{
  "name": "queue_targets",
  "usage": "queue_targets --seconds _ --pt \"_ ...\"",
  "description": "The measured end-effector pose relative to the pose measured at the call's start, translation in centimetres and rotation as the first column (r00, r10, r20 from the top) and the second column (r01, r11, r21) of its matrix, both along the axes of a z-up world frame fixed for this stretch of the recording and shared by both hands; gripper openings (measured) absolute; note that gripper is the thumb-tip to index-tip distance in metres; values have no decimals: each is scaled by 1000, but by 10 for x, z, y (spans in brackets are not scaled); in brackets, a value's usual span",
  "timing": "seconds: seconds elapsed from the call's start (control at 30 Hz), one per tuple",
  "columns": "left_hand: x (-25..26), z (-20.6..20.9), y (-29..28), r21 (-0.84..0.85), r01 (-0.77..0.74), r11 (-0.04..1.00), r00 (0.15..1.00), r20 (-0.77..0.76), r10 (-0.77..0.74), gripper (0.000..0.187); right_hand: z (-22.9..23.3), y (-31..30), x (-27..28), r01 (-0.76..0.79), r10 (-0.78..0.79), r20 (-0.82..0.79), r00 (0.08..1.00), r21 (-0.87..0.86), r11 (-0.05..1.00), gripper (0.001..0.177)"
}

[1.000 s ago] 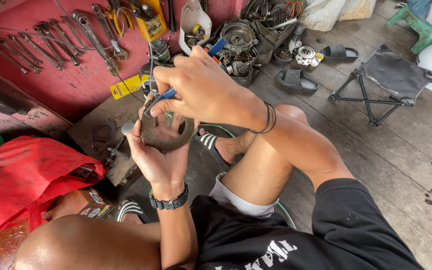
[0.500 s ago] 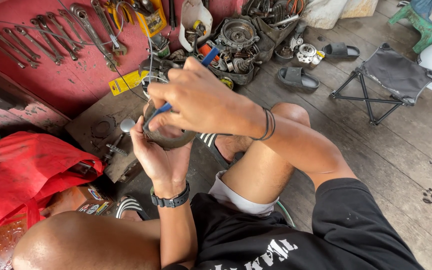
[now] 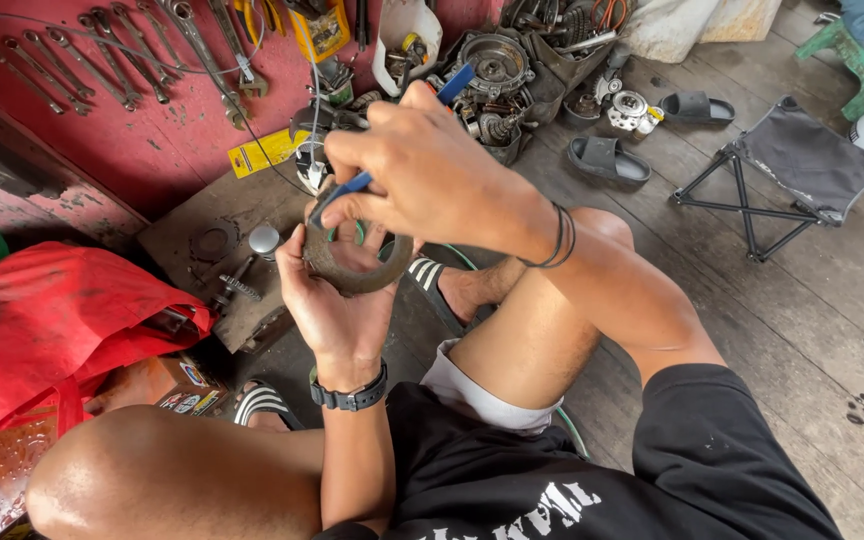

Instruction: The person sits on the floor and uses a blue-handled brush to scrub the surface of a circular metal part held in their left hand. They rotate the part to clean different areas while surrounded by various mechanical components and tools.

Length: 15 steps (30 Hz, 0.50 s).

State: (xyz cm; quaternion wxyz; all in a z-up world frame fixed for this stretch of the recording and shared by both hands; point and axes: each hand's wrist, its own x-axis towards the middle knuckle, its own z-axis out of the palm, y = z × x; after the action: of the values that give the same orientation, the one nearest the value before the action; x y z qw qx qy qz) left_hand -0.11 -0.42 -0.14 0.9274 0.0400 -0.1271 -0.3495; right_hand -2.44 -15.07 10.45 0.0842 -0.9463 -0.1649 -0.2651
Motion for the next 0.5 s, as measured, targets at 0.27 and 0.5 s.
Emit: queue_targets --seconds 0.27,0.5 --pt "8 -9 3 4 -30 1000 998 -62 31 35 -8 2 9 -73 73 -5 997 12 997 33" --pt "15 -16 3 -36 -11 999 999 -40 10 28 -26 12 17 -136 137 -37 990 37 990 34"
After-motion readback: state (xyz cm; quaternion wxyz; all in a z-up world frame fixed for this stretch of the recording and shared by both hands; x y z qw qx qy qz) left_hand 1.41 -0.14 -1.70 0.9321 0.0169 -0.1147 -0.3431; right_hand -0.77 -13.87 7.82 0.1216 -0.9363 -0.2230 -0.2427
